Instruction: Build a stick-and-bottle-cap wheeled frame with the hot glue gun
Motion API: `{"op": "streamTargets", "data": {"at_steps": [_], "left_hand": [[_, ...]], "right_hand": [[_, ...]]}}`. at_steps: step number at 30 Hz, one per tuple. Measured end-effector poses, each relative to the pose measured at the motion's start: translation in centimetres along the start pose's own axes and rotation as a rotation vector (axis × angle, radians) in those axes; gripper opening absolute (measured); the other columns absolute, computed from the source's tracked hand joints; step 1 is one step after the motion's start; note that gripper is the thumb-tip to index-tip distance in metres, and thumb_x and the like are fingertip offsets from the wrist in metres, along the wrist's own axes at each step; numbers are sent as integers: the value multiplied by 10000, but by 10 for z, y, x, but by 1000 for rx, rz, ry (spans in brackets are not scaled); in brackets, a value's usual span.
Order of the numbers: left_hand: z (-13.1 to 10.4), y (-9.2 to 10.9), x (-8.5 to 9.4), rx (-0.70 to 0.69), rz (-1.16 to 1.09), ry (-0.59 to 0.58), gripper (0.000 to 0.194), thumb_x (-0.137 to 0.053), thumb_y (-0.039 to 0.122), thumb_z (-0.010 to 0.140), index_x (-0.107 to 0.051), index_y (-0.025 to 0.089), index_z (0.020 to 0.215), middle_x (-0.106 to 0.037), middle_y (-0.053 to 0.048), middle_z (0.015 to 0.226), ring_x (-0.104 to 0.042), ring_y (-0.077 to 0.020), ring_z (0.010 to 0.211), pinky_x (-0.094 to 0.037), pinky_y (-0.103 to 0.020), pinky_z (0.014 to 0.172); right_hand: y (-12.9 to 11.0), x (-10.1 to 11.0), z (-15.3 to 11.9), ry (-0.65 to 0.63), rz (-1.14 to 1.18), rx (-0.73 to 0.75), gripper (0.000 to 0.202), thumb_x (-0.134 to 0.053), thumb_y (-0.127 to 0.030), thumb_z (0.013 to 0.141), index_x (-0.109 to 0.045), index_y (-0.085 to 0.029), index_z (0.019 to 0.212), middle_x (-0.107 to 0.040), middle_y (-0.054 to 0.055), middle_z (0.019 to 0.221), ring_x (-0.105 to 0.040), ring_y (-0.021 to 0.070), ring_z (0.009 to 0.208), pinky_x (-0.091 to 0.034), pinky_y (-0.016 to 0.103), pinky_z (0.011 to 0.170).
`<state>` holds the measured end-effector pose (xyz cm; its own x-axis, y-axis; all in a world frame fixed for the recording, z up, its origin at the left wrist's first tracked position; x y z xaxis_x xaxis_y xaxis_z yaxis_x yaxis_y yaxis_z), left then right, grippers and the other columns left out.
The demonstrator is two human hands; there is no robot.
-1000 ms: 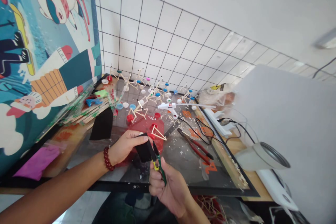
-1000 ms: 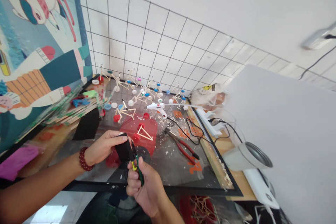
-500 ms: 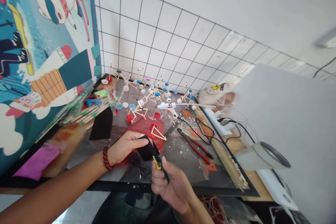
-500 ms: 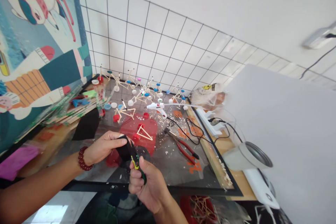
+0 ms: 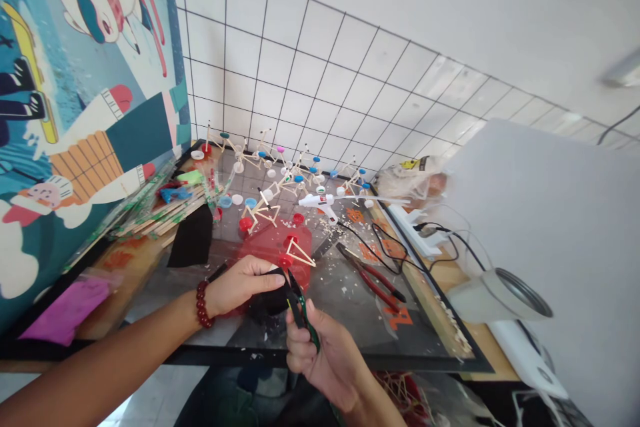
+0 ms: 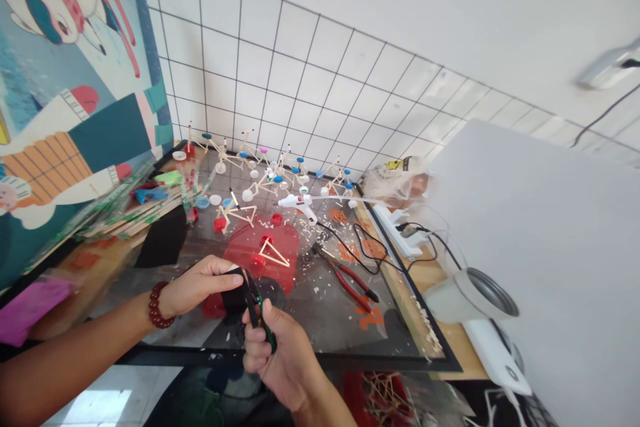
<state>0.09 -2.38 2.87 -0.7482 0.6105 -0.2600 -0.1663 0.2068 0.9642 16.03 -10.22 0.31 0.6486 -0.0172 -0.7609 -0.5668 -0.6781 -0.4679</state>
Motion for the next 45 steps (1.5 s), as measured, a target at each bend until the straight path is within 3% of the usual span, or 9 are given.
{"op": "streamTargets", "data": {"at_steps": [6,17,27,30,33,37,40,43,45], "left_hand": [[0,-2,0,-7,15,-17,364,-710,479,802,-769,123,758,-695,-27,666,-535,-107,580,-411,-221,591],[-2,3,-1,1,51,-67,400,-694,501,806,-764,112,743,-723,-63,716,-573,-133,618,-435,-236,610],[-1,1,-1,-5,109,-100,365,-699,469,810,-792,130,909,-759,-73,803,-648,-168,710,-484,-259,704],[1,-2,0,19,66,-55,368,-717,478,790,-784,117,804,-743,-71,748,-629,-158,669,-465,-255,674],[4,-5,5,49,-41,117,367,-759,481,738,-765,114,724,-721,-62,681,-623,-159,648,-463,-260,664],[7,-5,11,108,-116,314,358,-825,463,648,-749,115,686,-716,-61,649,-628,-159,628,-467,-256,645],[7,-5,12,175,-148,383,371,-869,446,573,-737,111,664,-715,-62,640,-629,-155,606,-469,-251,617],[7,-6,12,211,-152,404,379,-885,436,545,-727,108,651,-705,-57,625,-609,-141,561,-464,-248,575],[7,-6,12,207,-136,402,380,-886,437,547,-717,109,637,-691,-49,604,-587,-129,531,-448,-242,546]], "right_hand": [[3,-1,0,-9,31,-21,466,-832,-502,712,-674,-92,866,-363,-83,600,-177,34,517,-189,185,512],[4,-1,-1,2,6,13,455,-813,-501,738,-677,-93,888,-365,-77,609,-204,27,504,-201,184,509],[9,-1,-1,50,0,25,403,-848,-451,709,-670,-110,827,-379,-74,594,-230,30,507,-209,181,509],[6,3,-2,79,-62,80,450,-828,-514,703,-671,-115,839,-371,-74,600,-221,35,507,-207,190,507],[-20,18,-13,237,-393,386,479,-731,-602,761,-683,-144,890,-440,-42,628,-314,71,531,-263,213,521],[-71,49,-40,688,-1301,864,356,-613,-522,859,-690,-196,979,-680,95,929,-590,251,885,-432,348,786],[-93,79,-49,903,-1724,880,334,-507,-447,909,-687,-191,1025,-698,132,994,-619,304,958,-439,407,838],[-97,99,-48,921,-1951,840,313,-489,-384,924,-706,-178,1020,-696,140,959,-625,309,932,-442,439,848],[-93,97,-46,916,-1993,901,287,-539,-356,897,-718,-173,1028,-691,157,1009,-608,330,973,-426,473,881]]}}
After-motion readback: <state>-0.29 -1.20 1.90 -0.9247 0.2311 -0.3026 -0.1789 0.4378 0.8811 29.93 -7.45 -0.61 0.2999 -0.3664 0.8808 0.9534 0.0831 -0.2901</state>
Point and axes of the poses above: each hand's wrist, its own z-axis towards the middle knuckle, its own x-axis out of the back of the hand, y = z × x, the point moved 3 cm from there along z, towards the middle knuckle
